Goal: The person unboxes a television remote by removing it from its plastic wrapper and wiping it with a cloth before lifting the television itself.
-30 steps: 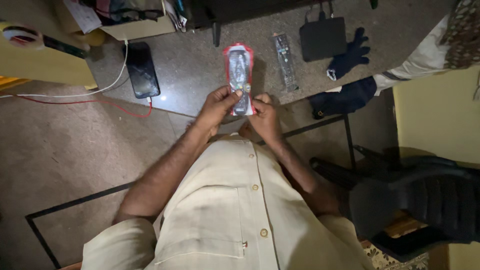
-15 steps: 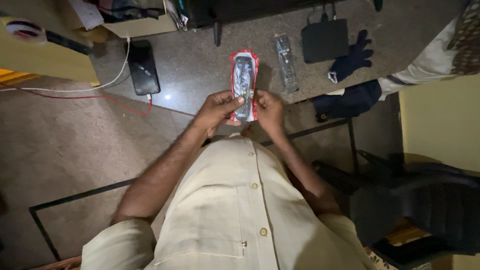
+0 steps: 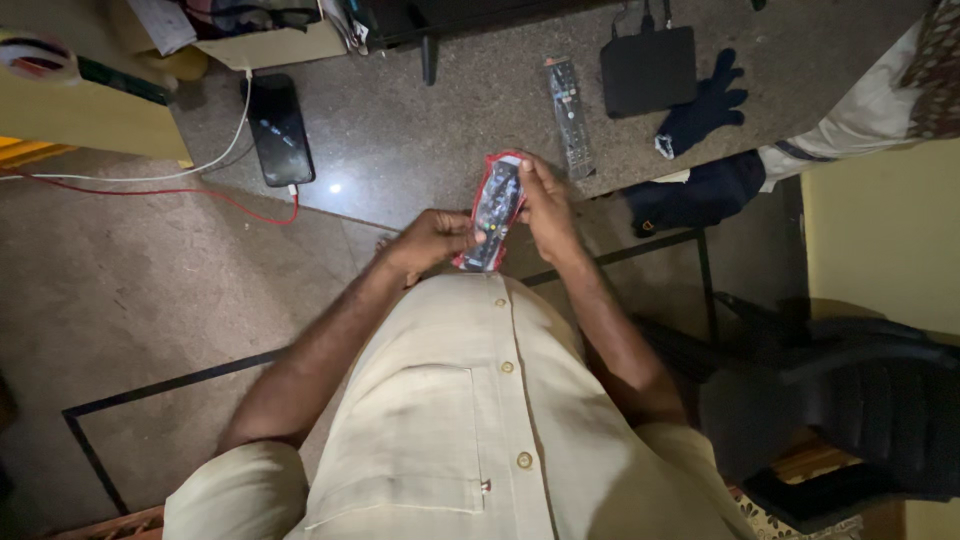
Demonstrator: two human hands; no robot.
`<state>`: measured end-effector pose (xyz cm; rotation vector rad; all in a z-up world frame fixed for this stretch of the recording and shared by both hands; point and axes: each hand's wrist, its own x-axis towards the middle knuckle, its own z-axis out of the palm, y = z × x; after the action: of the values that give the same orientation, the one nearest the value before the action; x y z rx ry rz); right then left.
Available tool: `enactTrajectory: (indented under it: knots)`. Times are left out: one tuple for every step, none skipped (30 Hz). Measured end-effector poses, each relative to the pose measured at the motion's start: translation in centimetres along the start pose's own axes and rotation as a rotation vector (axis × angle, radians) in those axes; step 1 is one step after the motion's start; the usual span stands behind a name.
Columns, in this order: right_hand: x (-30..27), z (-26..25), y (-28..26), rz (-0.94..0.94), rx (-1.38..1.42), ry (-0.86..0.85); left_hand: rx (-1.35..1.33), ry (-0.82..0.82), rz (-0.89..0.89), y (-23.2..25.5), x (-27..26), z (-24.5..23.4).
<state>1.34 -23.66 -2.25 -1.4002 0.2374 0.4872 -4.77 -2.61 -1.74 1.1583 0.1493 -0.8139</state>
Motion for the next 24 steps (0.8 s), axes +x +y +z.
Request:
enactTrajectory:
  knots:
    - [0.2,-0.1,0.4,-0.002,0.0,-0.001,-0.047,0.001,-0.047,-0.1,0.0,0.0]
    - [0.2,-0.2,0.8,-0.004,0.012,-0.028,-0.095,0.001,-0.093,-0.1,-0.1,0.0]
    - [0.5,-0.2,1.1,-0.008,0.025,-0.06,-0.093,0.005,-0.089,-0.1,-0.4,0.1]
    - [0.8,-0.2,1.2,-0.011,0.026,-0.065,-0.136,-0.017,-0.056,-0.2,-0.8,0.2]
    - [0.8,-0.1,1.4,-0.013,0.003,-0.062,-0.183,-0.04,-0.027,-0.4,-1.1,0.5]
    - [0.7,0.0,1.5,-0.014,-0.019,-0.058,-0.186,-0.037,-0.028,-0.3,-1.3,0.5]
    - [0.7,0.3,1.5,-0.011,-0.019,-0.058,-0.19,-0.015,-0.03,-0.3,-1.4,0.5]
    - [0.7,0.7,1.5,-0.046,-0.065,-0.023,-0.194,0.007,-0.033,-0.3,-1.4,0.5]
    - [0.7,1.1,1.4,-0.082,-0.112,0.011,-0.196,0.007,-0.034,-0.2,-1.4,0.5]
    - [0.7,1.3,1.2,-0.081,-0.112,0.011,-0.191,0.012,-0.018,-0.1,-1.4,0.5]
    - [0.6,1.6,1.0,-0.069,-0.05,-0.016,-0.187,0.02,0.0,0.1,-1.4,0.5]
    - [0.6,1.8,0.7,-0.056,0.012,-0.043,-0.19,0.023,0.001,0.2,-1.4,0.4]
    - [0.6,2.0,0.6,-0.051,0.012,-0.048,-0.298,-0.015,0.002,0.3,-1.6,0.4]
    - [0.8,2.0,0.4,-0.077,-0.085,-0.039,-0.407,-0.054,0.004,0.4,-1.7,0.3]
    - [0.7,2.0,0.3,-0.101,-0.181,-0.023,-0.41,-0.053,-0.001,0.4,-1.6,0.3]
    - [0.6,2.1,0.3,-0.095,-0.181,-0.022,-0.404,-0.027,-0.019,0.3,-1.6,0.2]
    - [0.8,2.2,0.3,-0.075,-0.165,-0.05,-0.395,-0.005,-0.034,0.3,-1.3,0.2]
    - [0.8,2.3,0.3,-0.055,-0.149,-0.078,-0.395,-0.007,-0.036,0.3,-1.1,0.1]
    - [0.9,2.5,0.3,-0.057,-0.149,-0.077,-0.38,-0.011,-0.037,0.2,-0.9,0.0]
    - [1.0,2.6,0.3,-0.082,-0.207,-0.08,-0.365,-0.015,-0.038,0.2,-0.7,-0.2]
    - [1.0,2.6,0.3,-0.103,-0.266,-0.081,-0.366,-0.016,-0.038,0.1,-0.6,-0.2]
    - [1.1,2.6,0.3,-0.103,-0.267,-0.08,-0.384,-0.036,-0.04,0.0,-0.4,-0.2]
    - [1.2,2.6,0.4,-0.196,-0.328,-0.105,-0.401,-0.056,-0.043,-0.1,-0.3,-0.1]
    - [1.2,2.6,0.4,-0.289,-0.389,-0.13,-0.401,-0.059,-0.045,-0.2,-0.4,-0.1]
